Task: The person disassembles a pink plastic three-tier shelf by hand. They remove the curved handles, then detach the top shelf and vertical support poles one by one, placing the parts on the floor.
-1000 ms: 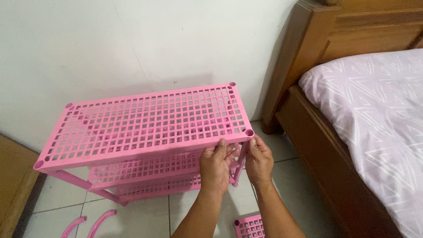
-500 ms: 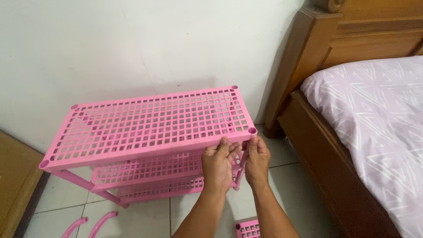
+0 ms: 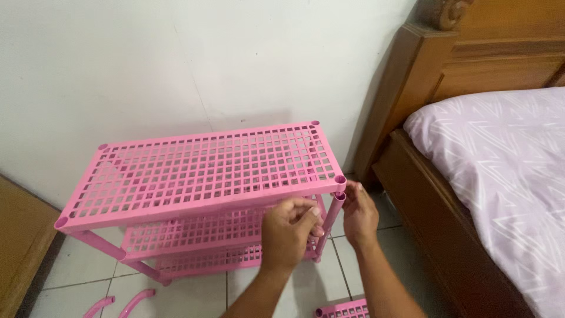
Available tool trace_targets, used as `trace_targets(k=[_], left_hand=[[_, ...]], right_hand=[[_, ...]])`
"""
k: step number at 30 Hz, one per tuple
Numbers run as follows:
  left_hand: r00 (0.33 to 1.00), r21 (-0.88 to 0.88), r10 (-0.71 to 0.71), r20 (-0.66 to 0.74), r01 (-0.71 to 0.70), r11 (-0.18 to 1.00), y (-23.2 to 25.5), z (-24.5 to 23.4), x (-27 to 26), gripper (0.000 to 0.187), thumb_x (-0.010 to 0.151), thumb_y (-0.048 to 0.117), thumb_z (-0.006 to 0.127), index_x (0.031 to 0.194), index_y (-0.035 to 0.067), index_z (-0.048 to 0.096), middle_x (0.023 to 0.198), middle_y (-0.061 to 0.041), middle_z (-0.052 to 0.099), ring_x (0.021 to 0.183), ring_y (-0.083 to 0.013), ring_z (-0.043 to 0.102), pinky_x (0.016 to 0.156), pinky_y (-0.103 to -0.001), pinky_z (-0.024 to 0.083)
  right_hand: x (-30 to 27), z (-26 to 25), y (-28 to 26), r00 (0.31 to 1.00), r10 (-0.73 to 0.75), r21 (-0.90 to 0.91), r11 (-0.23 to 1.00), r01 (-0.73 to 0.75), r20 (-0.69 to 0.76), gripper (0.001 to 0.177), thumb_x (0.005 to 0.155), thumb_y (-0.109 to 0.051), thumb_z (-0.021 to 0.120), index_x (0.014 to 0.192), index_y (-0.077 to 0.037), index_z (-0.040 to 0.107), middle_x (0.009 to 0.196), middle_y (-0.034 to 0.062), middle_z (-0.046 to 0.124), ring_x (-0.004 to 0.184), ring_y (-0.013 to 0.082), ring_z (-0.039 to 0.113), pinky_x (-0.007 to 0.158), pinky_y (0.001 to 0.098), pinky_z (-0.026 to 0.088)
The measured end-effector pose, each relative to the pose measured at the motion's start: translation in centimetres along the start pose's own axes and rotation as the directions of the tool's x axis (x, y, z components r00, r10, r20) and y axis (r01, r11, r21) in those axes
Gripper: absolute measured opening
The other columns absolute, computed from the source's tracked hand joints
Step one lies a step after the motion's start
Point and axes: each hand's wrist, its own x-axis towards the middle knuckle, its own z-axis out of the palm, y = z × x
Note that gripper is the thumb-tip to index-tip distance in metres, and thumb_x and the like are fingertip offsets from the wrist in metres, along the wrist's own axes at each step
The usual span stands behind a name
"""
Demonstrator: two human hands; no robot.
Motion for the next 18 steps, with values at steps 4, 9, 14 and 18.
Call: trace_targets(k=[4,9,14,18], left_hand=[[0.957,0.192,0.286,0.055,-0.291,0.937,3.9,-1.5,5.3,0.012,0.09,0.012,0.07,0.09,0.001,0.075,0.07,-0.008,0.075,0.06,-0.0104,0.07,0.055,-0.027,0.058],[0.941,0.466,0.287,0.18,-0.339,0.817,6.5,-1.7,17.4,0.018,0.089,0.021,0.071,0.097,0.005,0.075,0.084,-0.009,0.078,0.077,-0.0175,0.075,0.071,-0.034,0.06],[0.946,0.779,0.134,0.293,-0.318,0.54,4.7,-1.6,25.2,0.035,0.093,0.037,0.062,0.092,0.004,0.076,0.085,-0.017,0.076,0.083,-0.0348,0.073,0.08,-0.048,0.055],[0.95,0.887,-0.077,0.302,-0.25,0.389,3.3,-1.2,27.7,0.052,0.1,0.047,0.048,0.089,0.005,0.077,0.083,-0.021,0.074,0.084,-0.0383,0.072,0.084,-0.051,0.054]], right_hand=[[4.6,0.3,0.5,0.996,0.087,-0.102,0.991,-0.084,0.022,0.038,0.11,-0.028,0.045,0.124,0.001,0.064,0.109,0.0117,0.068,0.1,0.021,0.062,0.092,0.0351,0.049],[9.3,4.7,0.2,0.979,0.193,-0.038,0.981,-0.191,0.059,0.04,0.111,-0.031,0.045,0.129,-0.001,0.062,0.106,0.0132,0.07,0.091,0.0214,0.065,0.08,0.0355,0.056],[13.2,7.7,-0.7,0.963,0.263,-0.071,0.963,-0.259,0.052,0.046,0.103,-0.033,0.039,0.133,-0.005,0.059,0.109,0.0059,0.075,0.094,0.0158,0.073,0.086,0.0308,0.06],[16.2,7.3,0.1,0.936,0.352,-0.273,0.898,-0.345,-0.025,0.046,0.106,-0.035,0.045,0.136,-0.007,0.067,0.099,0.0106,0.074,0.079,0.0181,0.064,0.073,0.03,0.054]])
